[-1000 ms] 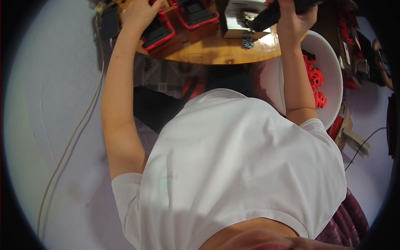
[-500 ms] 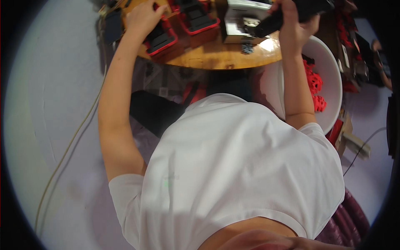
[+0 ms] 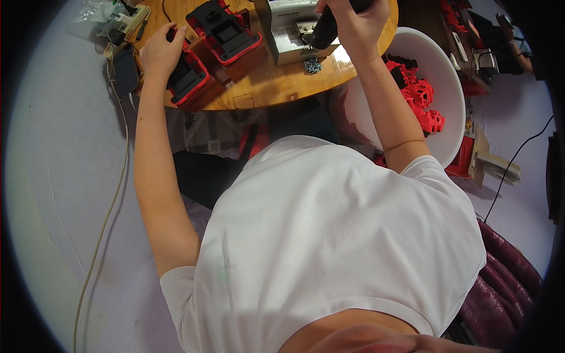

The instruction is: The person uses a handheld electric screwdriver to fasten screws into red and black plastic battery packs. They repeatedly pick up a battery pack, drive screws into it, and place it into a white bucket filled with similar units. The process is repetitive and involves handling multiple identical battery components.

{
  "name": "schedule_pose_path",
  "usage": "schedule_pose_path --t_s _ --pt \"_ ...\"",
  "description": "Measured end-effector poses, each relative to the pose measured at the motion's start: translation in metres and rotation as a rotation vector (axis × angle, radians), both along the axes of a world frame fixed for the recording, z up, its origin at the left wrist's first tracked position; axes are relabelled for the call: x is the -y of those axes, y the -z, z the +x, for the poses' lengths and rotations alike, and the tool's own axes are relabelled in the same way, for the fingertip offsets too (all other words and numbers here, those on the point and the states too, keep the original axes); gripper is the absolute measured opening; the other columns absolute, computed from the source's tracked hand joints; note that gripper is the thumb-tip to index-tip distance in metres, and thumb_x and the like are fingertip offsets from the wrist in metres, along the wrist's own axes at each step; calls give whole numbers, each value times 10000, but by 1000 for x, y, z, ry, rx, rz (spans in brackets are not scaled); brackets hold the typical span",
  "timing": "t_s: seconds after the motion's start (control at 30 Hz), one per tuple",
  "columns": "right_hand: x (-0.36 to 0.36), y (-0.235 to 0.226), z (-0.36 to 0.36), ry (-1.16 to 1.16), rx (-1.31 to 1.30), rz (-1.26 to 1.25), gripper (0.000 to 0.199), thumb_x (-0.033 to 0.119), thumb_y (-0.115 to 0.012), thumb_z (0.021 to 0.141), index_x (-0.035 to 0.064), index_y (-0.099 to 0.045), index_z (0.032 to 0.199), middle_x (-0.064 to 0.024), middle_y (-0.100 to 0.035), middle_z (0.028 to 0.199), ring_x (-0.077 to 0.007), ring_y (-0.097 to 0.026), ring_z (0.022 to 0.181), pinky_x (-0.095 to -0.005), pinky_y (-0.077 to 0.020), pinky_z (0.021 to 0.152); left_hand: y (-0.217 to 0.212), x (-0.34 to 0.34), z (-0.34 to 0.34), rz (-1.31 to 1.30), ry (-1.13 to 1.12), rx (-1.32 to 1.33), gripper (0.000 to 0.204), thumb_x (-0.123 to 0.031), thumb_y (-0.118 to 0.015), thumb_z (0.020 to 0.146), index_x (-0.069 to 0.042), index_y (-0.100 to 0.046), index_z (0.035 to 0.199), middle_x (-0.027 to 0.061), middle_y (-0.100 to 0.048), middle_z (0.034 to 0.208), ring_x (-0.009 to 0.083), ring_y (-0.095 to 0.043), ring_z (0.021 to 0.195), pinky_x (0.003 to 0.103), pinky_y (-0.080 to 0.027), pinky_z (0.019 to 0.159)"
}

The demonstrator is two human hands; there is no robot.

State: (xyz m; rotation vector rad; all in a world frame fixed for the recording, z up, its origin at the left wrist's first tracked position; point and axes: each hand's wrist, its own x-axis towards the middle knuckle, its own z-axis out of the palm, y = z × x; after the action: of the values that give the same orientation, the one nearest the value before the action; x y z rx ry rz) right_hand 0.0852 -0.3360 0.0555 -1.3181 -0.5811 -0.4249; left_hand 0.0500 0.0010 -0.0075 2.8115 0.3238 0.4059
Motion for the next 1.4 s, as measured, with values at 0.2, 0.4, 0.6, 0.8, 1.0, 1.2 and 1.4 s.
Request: schedule_pose_path --t_s 0.2,0.4,0.6,0.8,1.0,1.2,1.4 --pt "0 -10 1 12 190 71 324 157 -731 878 62 -484 1065 -28 -586 792 -95 -572 645 -240 -482 575 0 0 1 28 -14 -37 560 -575 -519 875 -145 -663 1204 146 -685 1134 316 -617 1112 435 -436 957" --pt "-2 7 6 34 166 13 301 153 -721 884 53 -487 1046 -24 -589 786 -92 -557 637 -239 -470 575 -1 2 0 43 -14 -25 574 -586 -513 871 -151 -659 1216 151 -685 1133 317 -615 1117 441 -436 954" --pt "1 5 4 4 163 23 310 150 -725 879 56 -483 1049 -21 -584 781 -95 -555 639 -234 -459 573 0 1 0 40 -11 -17 580 -588 -512 870 -149 -656 1221 157 -687 1120 321 -617 1111 435 -439 951" --pt "-7 -17 9 1 -70 -124 245 174 -694 901 50 -498 979 -29 -562 738 -111 -569 613 -265 -471 555 4 -1 -5 -44 132 125 437 -457 -502 929 -202 -635 1258 120 -678 1146 311 -614 1105 415 -452 940" --pt "-38 -53 12 -198 133 156 259 242 -675 925 58 -491 934 -56 -566 729 -141 -578 580 -307 -495 523 5 -4 0 -44 358 187 364 -290 -474 981 -256 -583 1326 92 -641 1233 299 -585 1153 378 -455 966" --pt "-68 -47 15 -282 322 217 292 250 -695 917 66 -479 988 -36 -560 724 -113 -544 573 -277 -460 517 12 -9 2 55 357 146 392 -303 -459 986 -300 -536 1370 85 -614 1283 293 -567 1181 390 -449 983" --pt "-77 -36 15 -253 235 215 316 249 -698 913 68 -468 1032 -27 -558 744 -113 -554 586 -276 -471 525 16 -13 1 98 341 132 400 -320 -462 980 -318 -530 1375 78 -616 1280 293 -576 1159 395 -457 968"
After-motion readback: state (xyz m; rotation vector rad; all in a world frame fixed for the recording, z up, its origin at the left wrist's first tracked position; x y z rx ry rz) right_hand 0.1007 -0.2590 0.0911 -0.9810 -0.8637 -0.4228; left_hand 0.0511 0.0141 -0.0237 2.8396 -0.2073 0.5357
